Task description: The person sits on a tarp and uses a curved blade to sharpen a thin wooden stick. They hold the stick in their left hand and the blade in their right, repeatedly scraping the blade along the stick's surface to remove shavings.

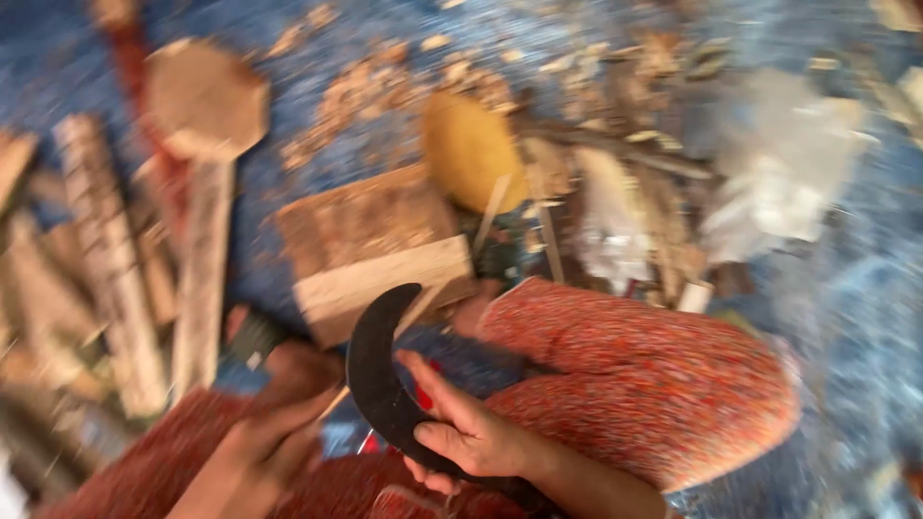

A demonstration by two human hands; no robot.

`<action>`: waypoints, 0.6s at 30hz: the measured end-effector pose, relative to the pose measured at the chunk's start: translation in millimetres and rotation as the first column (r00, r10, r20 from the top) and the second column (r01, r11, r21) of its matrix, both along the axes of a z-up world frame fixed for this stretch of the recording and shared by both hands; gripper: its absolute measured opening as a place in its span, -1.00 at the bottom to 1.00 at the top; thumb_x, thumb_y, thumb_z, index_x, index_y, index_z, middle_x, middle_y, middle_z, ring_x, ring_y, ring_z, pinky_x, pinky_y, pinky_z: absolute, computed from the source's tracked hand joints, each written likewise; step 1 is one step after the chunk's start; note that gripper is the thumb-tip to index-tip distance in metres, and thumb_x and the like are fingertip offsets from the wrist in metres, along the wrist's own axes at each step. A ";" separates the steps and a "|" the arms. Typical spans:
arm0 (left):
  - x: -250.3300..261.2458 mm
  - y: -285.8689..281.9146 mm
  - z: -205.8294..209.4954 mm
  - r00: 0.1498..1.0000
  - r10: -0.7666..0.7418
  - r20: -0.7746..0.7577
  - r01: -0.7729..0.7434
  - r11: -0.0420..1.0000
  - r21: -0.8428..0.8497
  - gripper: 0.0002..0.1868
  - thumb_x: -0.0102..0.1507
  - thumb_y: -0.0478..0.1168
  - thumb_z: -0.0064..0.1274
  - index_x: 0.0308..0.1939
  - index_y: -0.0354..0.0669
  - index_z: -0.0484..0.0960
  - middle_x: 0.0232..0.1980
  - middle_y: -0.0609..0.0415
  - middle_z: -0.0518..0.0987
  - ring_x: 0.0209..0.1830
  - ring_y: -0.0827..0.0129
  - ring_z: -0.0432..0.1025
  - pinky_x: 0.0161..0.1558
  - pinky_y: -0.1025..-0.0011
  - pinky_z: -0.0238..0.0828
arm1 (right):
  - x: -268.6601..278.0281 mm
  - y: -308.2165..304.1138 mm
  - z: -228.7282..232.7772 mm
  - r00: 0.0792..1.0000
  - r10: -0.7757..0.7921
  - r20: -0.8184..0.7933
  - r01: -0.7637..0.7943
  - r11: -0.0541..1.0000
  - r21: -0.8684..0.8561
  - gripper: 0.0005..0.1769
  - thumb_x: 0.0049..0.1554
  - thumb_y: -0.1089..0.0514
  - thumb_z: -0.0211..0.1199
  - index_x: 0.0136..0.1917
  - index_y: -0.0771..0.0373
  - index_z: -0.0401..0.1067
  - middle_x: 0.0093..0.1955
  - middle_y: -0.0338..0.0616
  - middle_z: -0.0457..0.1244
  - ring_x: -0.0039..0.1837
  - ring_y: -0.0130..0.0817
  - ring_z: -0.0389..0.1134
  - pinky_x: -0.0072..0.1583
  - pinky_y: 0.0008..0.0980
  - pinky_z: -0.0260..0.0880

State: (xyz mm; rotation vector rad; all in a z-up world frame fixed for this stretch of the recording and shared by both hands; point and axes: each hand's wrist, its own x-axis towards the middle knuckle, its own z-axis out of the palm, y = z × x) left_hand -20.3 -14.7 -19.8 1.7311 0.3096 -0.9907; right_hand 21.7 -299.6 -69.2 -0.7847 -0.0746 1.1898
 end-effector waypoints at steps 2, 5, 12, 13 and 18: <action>15.3 -6.8 3.6 0.994 0.098 -0.057 -0.094 0.993 0.065 -0.54 0.34 -0.14 -0.08 0.21 0.28 0.82 -0.54 0.16 0.55 -0.68 0.49 0.26 -0.61 0.50 0.24 | -10.2 11.6 -3.4 0.995 0.098 -0.017 -0.098 0.995 0.014 0.00 0.42 -0.03 -0.05 0.75 -0.11 -0.74 -0.16 0.09 0.24 -0.35 -0.35 0.25 -0.33 -0.47 0.22; 12.7 -8.5 -7.3 0.997 0.080 -0.003 -0.080 0.990 -0.120 -0.65 0.40 -0.10 -0.06 -0.38 -0.12 0.73 -0.52 0.12 0.59 -0.63 0.40 0.35 -0.48 0.36 0.26 | -6.5 16.6 -4.3 0.984 0.168 -0.062 -0.168 0.986 0.002 -0.02 0.42 -0.01 -0.06 0.76 -0.12 -0.70 -0.12 0.09 0.27 -0.33 -0.41 0.25 -0.26 -0.46 0.26; 16.2 -4.0 6.9 0.995 0.069 -0.066 -0.080 0.981 -0.178 -0.52 0.35 -0.15 -0.05 0.34 0.20 0.68 -0.17 0.25 0.52 -0.28 0.47 0.34 -0.24 0.44 0.23 | 37.0 -18.7 -1.8 0.988 -0.088 -0.128 0.070 0.987 -0.142 -0.36 0.38 0.11 0.00 0.64 -0.07 -0.13 -0.26 -0.15 0.28 -0.43 -0.51 0.17 -0.41 -0.55 0.21; 13.6 1.0 7.2 0.980 0.071 -0.187 -0.101 0.983 -0.155 -0.50 0.37 -0.21 -0.04 0.38 0.19 0.72 -0.61 0.20 0.31 -0.65 0.46 0.01 -0.54 0.42 -0.11 | 50.7 -27.1 7.3 0.968 -0.245 -0.052 0.220 0.929 -0.297 -0.48 0.33 0.02 0.07 0.52 0.13 0.24 -0.33 -0.31 0.27 -0.48 -0.60 0.10 -0.47 -0.59 0.08; 8.7 16.0 7.0 0.971 0.158 -0.180 -0.172 0.983 -0.062 -0.51 0.34 -0.21 0.04 0.33 0.14 0.80 -0.57 0.19 0.38 -0.61 0.44 0.08 -0.52 0.40 -0.02 | 54.0 -60.9 -8.8 0.925 -0.359 0.127 0.372 0.924 -0.094 -0.25 0.36 0.06 0.09 0.69 -0.12 -0.16 -0.28 -0.14 0.19 -0.44 -0.46 0.15 -0.46 -0.49 0.19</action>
